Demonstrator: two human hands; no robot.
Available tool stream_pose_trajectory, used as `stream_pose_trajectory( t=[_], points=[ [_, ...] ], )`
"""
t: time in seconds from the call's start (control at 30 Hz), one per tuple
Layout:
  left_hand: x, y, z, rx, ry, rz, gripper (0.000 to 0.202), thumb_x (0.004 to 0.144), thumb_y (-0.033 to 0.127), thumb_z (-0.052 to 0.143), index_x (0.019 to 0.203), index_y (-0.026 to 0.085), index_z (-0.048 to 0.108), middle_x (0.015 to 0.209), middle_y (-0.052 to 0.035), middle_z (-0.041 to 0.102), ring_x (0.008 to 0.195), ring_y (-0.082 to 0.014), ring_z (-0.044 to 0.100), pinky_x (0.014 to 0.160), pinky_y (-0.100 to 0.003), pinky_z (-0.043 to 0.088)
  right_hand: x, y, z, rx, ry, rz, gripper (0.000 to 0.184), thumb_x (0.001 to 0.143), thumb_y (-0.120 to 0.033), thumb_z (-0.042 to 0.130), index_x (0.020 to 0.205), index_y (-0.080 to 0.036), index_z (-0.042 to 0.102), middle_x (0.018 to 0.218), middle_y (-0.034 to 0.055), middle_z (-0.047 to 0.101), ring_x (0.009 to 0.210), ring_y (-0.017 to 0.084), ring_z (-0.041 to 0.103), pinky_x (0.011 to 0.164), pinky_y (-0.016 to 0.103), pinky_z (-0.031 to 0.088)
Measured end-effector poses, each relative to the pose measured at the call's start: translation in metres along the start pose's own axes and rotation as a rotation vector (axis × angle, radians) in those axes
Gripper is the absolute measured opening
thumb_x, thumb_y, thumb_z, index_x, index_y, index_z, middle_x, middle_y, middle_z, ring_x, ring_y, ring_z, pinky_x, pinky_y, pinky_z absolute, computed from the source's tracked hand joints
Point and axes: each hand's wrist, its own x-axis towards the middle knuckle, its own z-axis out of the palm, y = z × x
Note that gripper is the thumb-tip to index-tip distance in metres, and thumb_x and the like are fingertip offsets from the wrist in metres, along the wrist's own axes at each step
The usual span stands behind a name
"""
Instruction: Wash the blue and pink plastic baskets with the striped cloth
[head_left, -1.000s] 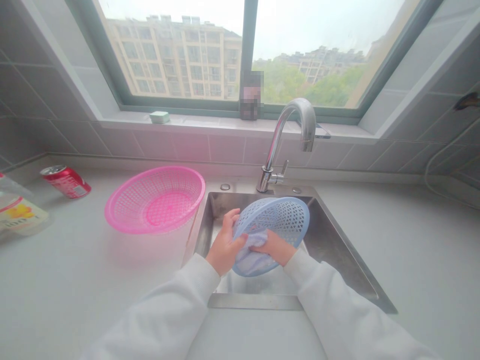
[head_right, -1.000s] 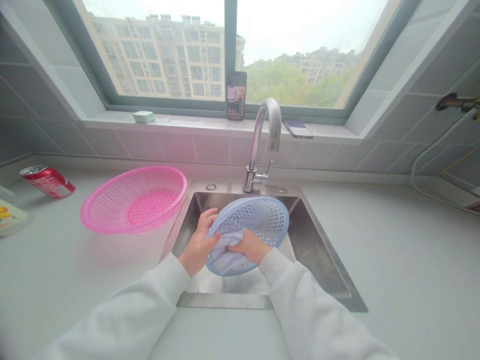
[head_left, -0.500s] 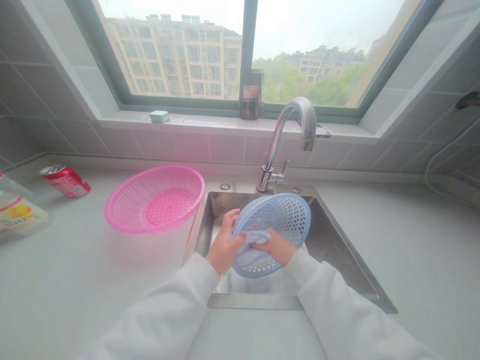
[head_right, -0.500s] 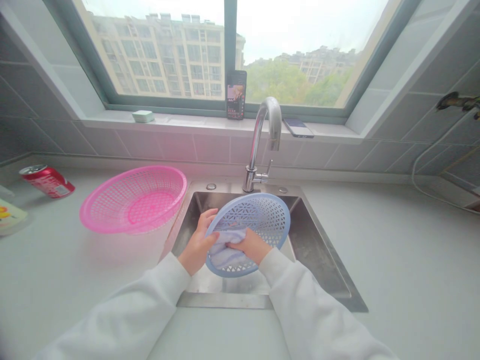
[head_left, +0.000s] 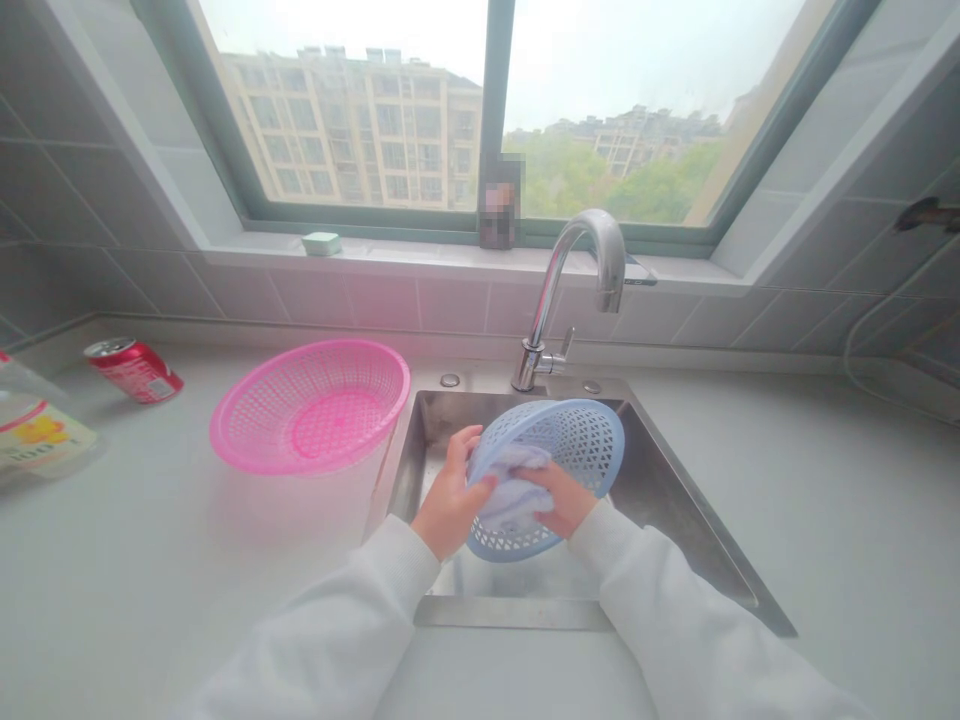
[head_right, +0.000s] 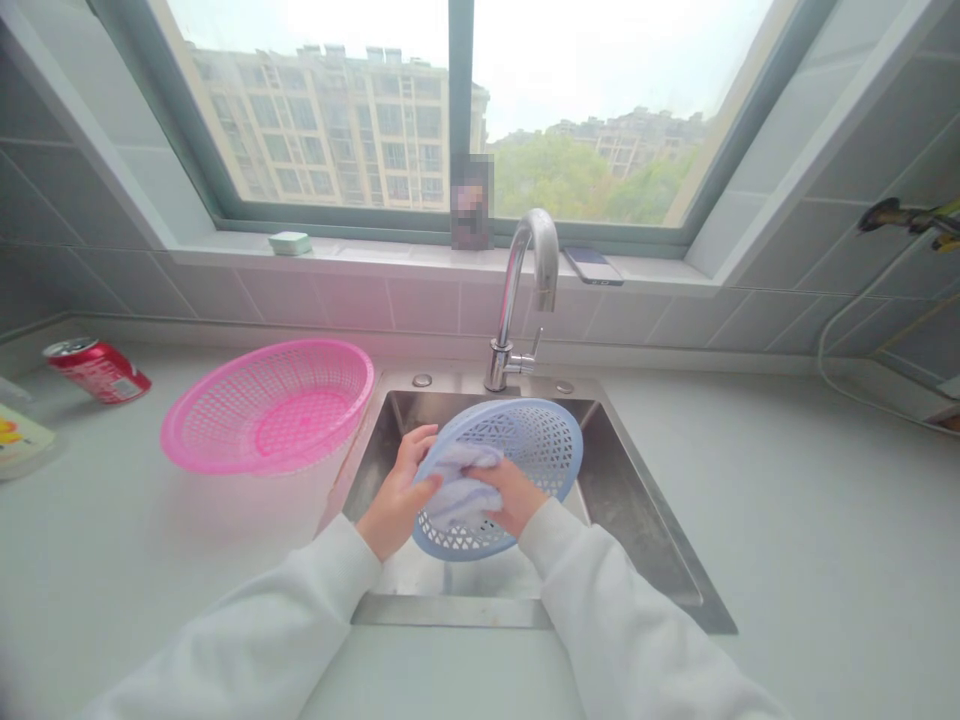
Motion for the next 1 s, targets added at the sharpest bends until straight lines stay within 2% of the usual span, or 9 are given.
stream_pose_trajectory(
  t=[0.13, 0.23, 0.3, 0.43, 0.47, 0.57, 0.63, 0.83, 1.0],
  points=[
    [-0.002, 0.002, -0.001, 0.057, -0.015, 0.010, 0.069, 0.087, 0.046, 0.070, 0.145, 0.024, 0.038, 0.134, -0.0114, 0.063, 0.128, -0.0319, 0.061, 0.115, -0.049, 0.041, -0.001, -0.007, 0.000, -0.029, 0.035, 0.069, 0.039, 0.070, -0.030, 0.086, 0.108, -0.025, 0.080, 0.120, 0.0082, 0.081, 0.123, 0.036, 0.069, 0.121, 0.062, 0.043],
    [-0.005, 0.004, -0.003, 0.172, -0.034, 0.055, 0.072, 0.086, 0.043, 0.071, 0.148, 0.024, 0.039, 0.145, -0.0137, 0.056, 0.138, -0.0343, 0.053, 0.120, -0.052, 0.034, -0.003, -0.012, 0.002, 0.048, 0.001, 0.075, 0.028, 0.081, -0.036, 0.077, 0.107, -0.026, 0.079, 0.119, 0.0082, 0.081, 0.122, 0.033, 0.070, 0.116, 0.057, 0.050],
    [-0.006, 0.005, -0.004, 0.206, -0.039, 0.084, 0.071, 0.087, 0.043, 0.070, 0.148, 0.023, 0.039, 0.149, -0.0150, 0.053, 0.142, -0.0357, 0.049, 0.122, -0.053, 0.031, -0.002, -0.012, 0.003, 0.074, -0.012, 0.054, 0.026, 0.085, -0.037, 0.072, 0.108, -0.026, 0.078, 0.121, 0.0087, 0.080, 0.124, 0.032, 0.070, 0.116, 0.055, 0.050],
    [-0.006, 0.006, -0.003, 0.188, -0.048, 0.064, 0.069, 0.089, 0.042, 0.066, 0.148, 0.022, 0.036, 0.145, -0.0155, 0.056, 0.136, -0.0348, 0.054, 0.119, -0.055, 0.035, -0.001, -0.011, 0.000, -0.120, 0.009, 0.049, 0.042, 0.070, -0.032, 0.087, 0.110, -0.024, 0.078, 0.124, 0.0102, 0.079, 0.134, 0.037, 0.063, 0.128, 0.062, 0.032],
    [-0.006, 0.006, -0.003, 0.195, -0.045, 0.058, 0.070, 0.089, 0.041, 0.067, 0.149, 0.023, 0.036, 0.144, -0.0153, 0.056, 0.135, -0.0348, 0.055, 0.119, -0.055, 0.035, -0.002, -0.011, -0.001, -0.149, 0.007, 0.048, 0.045, 0.068, -0.033, 0.088, 0.111, -0.023, 0.078, 0.123, 0.0102, 0.079, 0.135, 0.038, 0.062, 0.128, 0.063, 0.031],
    [-0.005, 0.006, -0.003, 0.210, -0.031, 0.065, 0.071, 0.087, 0.041, 0.070, 0.148, 0.024, 0.039, 0.145, -0.0144, 0.057, 0.137, -0.0349, 0.053, 0.121, -0.054, 0.034, -0.005, -0.013, -0.003, -0.083, -0.007, 0.021, 0.036, 0.081, -0.041, 0.079, 0.114, -0.027, 0.078, 0.120, 0.0090, 0.080, 0.131, 0.037, 0.065, 0.124, 0.061, 0.041],
    [-0.005, 0.006, -0.002, 0.172, -0.032, 0.076, 0.068, 0.088, 0.043, 0.069, 0.146, 0.024, 0.040, 0.146, -0.0142, 0.057, 0.137, -0.0342, 0.054, 0.121, -0.053, 0.035, -0.006, -0.013, -0.004, -0.056, -0.003, 0.003, 0.031, 0.087, -0.042, 0.072, 0.116, -0.030, 0.077, 0.122, 0.0089, 0.079, 0.127, 0.036, 0.068, 0.119, 0.058, 0.047],
    [-0.004, 0.006, -0.001, 0.069, -0.021, 0.060, 0.066, 0.090, 0.045, 0.067, 0.145, 0.025, 0.037, 0.137, -0.0124, 0.062, 0.124, -0.0322, 0.065, 0.112, -0.051, 0.045, 0.000, -0.004, -0.007, -0.230, -0.071, 0.008, 0.041, 0.066, -0.025, 0.086, 0.106, -0.027, 0.080, 0.121, 0.0077, 0.080, 0.126, 0.037, 0.067, 0.124, 0.060, 0.039],
    [-0.005, 0.007, 0.000, 0.084, -0.028, 0.085, 0.065, 0.091, 0.046, 0.067, 0.146, 0.025, 0.038, 0.142, -0.0129, 0.060, 0.133, -0.0335, 0.060, 0.117, -0.051, 0.039, -0.006, -0.010, -0.007, -0.084, -0.004, -0.041, 0.037, 0.085, -0.037, 0.075, 0.121, -0.025, 0.075, 0.132, 0.0077, 0.076, 0.131, 0.032, 0.065, 0.123, 0.054, 0.041]
  ],
)
